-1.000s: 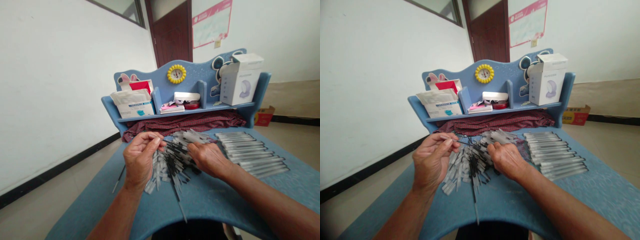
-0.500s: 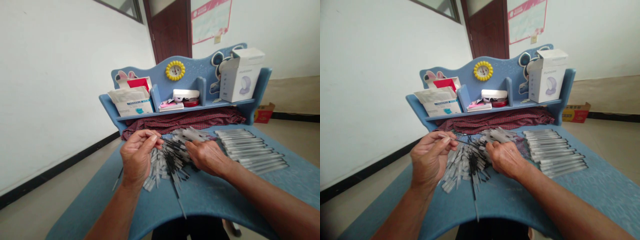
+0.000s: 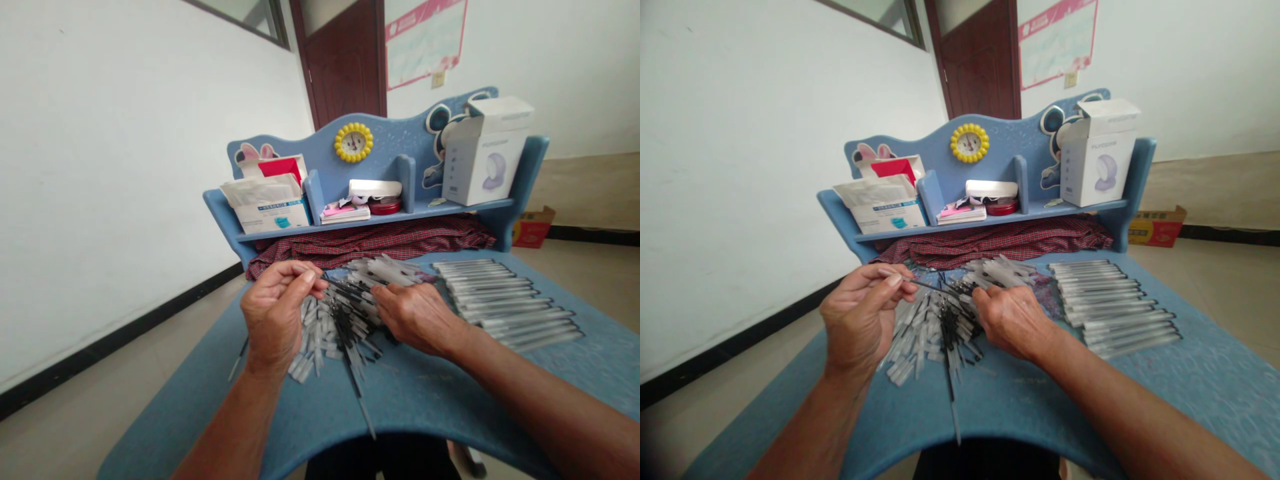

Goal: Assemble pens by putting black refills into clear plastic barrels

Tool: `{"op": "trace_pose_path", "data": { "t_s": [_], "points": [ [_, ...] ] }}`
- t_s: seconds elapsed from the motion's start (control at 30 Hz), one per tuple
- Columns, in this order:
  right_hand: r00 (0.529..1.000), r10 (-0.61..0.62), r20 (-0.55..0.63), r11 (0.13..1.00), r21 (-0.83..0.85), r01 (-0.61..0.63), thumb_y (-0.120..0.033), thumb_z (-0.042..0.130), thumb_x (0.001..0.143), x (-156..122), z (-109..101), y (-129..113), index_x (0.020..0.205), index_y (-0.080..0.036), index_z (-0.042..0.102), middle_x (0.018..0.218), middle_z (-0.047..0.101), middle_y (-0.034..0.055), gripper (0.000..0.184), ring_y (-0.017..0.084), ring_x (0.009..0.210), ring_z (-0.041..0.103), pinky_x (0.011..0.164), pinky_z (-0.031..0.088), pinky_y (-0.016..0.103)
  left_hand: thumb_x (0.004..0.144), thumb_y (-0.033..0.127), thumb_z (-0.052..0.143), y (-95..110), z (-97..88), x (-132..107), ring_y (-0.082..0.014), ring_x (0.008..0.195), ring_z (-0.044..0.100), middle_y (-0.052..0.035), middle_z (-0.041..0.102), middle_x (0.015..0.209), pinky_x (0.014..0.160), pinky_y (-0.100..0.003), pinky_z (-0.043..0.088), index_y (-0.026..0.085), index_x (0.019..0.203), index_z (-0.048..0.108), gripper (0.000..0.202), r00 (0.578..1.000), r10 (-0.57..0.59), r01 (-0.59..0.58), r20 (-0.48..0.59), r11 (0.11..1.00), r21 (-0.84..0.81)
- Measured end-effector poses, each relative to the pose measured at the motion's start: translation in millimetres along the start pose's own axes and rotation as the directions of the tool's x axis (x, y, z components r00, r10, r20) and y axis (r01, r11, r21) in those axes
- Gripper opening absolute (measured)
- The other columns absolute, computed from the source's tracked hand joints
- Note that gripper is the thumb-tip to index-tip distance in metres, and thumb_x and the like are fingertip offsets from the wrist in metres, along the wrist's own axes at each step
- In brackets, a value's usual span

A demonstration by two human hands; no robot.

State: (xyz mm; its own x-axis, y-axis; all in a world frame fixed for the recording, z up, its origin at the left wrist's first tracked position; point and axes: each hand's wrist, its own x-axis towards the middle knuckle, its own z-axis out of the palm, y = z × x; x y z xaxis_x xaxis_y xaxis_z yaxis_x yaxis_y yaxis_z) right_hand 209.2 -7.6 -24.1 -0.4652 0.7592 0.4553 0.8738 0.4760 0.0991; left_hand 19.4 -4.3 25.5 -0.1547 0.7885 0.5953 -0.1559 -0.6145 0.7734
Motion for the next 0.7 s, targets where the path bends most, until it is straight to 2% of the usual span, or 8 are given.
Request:
{"op": "trace_pose_path", "data": {
  "t_s": [0.17, 0.27, 0.37, 0.47, 0.57, 0.63, 0.67, 0.7],
  "points": [
    [1.0, -0.009, -0.023, 1.0, 0.015, 0.009, -0.022, 0.041, 0.092, 0, 0, -1, 0.088, -0.017, 0.06, 0.073, 0.066, 0.0034, 0.02, 0.014, 0.055, 0.055, 0.047, 0.017, 0.03, 0.067, 0.013, 0.069, -3, 0.5, -2, -0.0113, 0.055, 0.064, -0.0011, 0.067, 0.07, 0.049, -0.019, 0.051, 0.013, 0.07, 0.063, 0.007, 0.999, -0.046, 0.045, 0.024, 0.999, 0.029],
    [0.998, -0.021, -0.055, 1.0, 0.017, 0.022, -0.022, 0.042, 0.091, 0, 0, -2, 0.088, -0.017, 0.06, 0.069, 0.065, 0.0022, 0.019, 0.013, 0.051, 0.054, 0.046, 0.018, 0.03, 0.068, 0.016, 0.069, -9, 2.5, -7, -0.0128, 0.057, 0.065, -0.0022, 0.068, 0.074, 0.051, -0.021, 0.052, 0.014, 0.072, 0.064, 0.007, 0.989, -0.108, 0.101, 0.102, 0.993, 0.063],
    [0.993, -0.031, -0.116, 0.999, 0.007, 0.032, -0.022, 0.043, 0.091, -1, 2, -1, 0.094, -0.018, 0.061, 0.069, 0.066, 0.0019, 0.018, 0.013, 0.051, 0.055, 0.047, 0.02, 0.03, 0.071, 0.019, 0.068, -15, 5.4, -13, -0.0139, 0.059, 0.065, -0.0028, 0.068, 0.073, 0.051, -0.021, 0.051, 0.014, 0.073, 0.066, 0.005, 0.972, -0.154, 0.122, 0.178, 0.976, 0.18],
    [0.984, -0.028, -0.178, 1.0, 0.0, 0.029, -0.022, 0.044, 0.092, -1, 5, 2, 0.106, -0.017, 0.059, 0.074, 0.069, 0.0031, 0.022, 0.014, 0.056, 0.058, 0.048, 0.024, 0.028, 0.074, 0.021, 0.066, -22, 6.1, -16, -0.0146, 0.059, 0.064, -0.0019, 0.067, 0.068, 0.049, -0.021, 0.049, 0.016, 0.078, 0.068, 0.007, 0.963, -0.146, 0.059, 0.226, 0.934, 0.353],
    [0.976, 0.003, -0.218, 1.0, 0.002, -0.003, -0.024, 0.045, 0.092, -1, 8, 5, 0.109, -0.016, 0.058, 0.075, 0.071, 0.0047, 0.023, 0.015, 0.06, 0.061, 0.051, 0.029, 0.027, 0.077, 0.021, 0.062, -25, 3.6, -15, -0.0136, 0.057, 0.061, -0.0009, 0.066, 0.067, 0.051, -0.022, 0.048, 0.017, 0.08, 0.069, 0.009, 0.948, -0.072, -0.096, 0.31, 0.863, 0.496],
    [0.972, 0.034, -0.231, 0.999, -0.003, -0.036, -0.025, 0.046, 0.091, 0, 8, 7, 0.112, -0.015, 0.057, 0.074, 0.071, 0.0056, 0.026, 0.017, 0.06, 0.062, 0.053, 0.03, 0.027, 0.079, 0.021, 0.059, -24, 1.3, -14, -0.0129, 0.056, 0.059, -0.0003, 0.064, 0.064, 0.052, -0.022, 0.045, 0.017, 0.075, 0.069, 0.011, 0.896, -0.099, -0.195, 0.432, 0.788, 0.584],
    [0.971, 0.049, -0.235, 0.999, -0.007, -0.052, -0.025, 0.047, 0.091, 0, 8, 8, 0.115, -0.014, 0.056, 0.074, 0.071, 0.006, 0.028, 0.017, 0.06, 0.062, 0.053, 0.031, 0.027, 0.079, 0.02, 0.058, -23, 0.1, -13, -0.0127, 0.055, 0.057, -0.0001, 0.063, 0.062, 0.052, -0.022, 0.044, 0.017, 0.071, 0.068, 0.013, 0.85, -0.154, -0.233, 0.504, 0.748, 0.622],
    [0.969, 0.062, -0.238, 0.998, -0.013, -0.067, -0.026, 0.047, 0.09, 0, 8, 9, 0.117, -0.014, 0.055, 0.075, 0.072, 0.0065, 0.03, 0.018, 0.061, 0.063, 0.053, 0.031, 0.027, 0.079, 0.019, 0.057, -22, -1.0, -12, -0.0128, 0.055, 0.057, 0.0001, 0.062, 0.06, 0.052, -0.022, 0.042, 0.017, 0.069, 0.068, 0.015, 0.786, -0.229, -0.27, 0.575, 0.709, 0.652]
  ]
}}
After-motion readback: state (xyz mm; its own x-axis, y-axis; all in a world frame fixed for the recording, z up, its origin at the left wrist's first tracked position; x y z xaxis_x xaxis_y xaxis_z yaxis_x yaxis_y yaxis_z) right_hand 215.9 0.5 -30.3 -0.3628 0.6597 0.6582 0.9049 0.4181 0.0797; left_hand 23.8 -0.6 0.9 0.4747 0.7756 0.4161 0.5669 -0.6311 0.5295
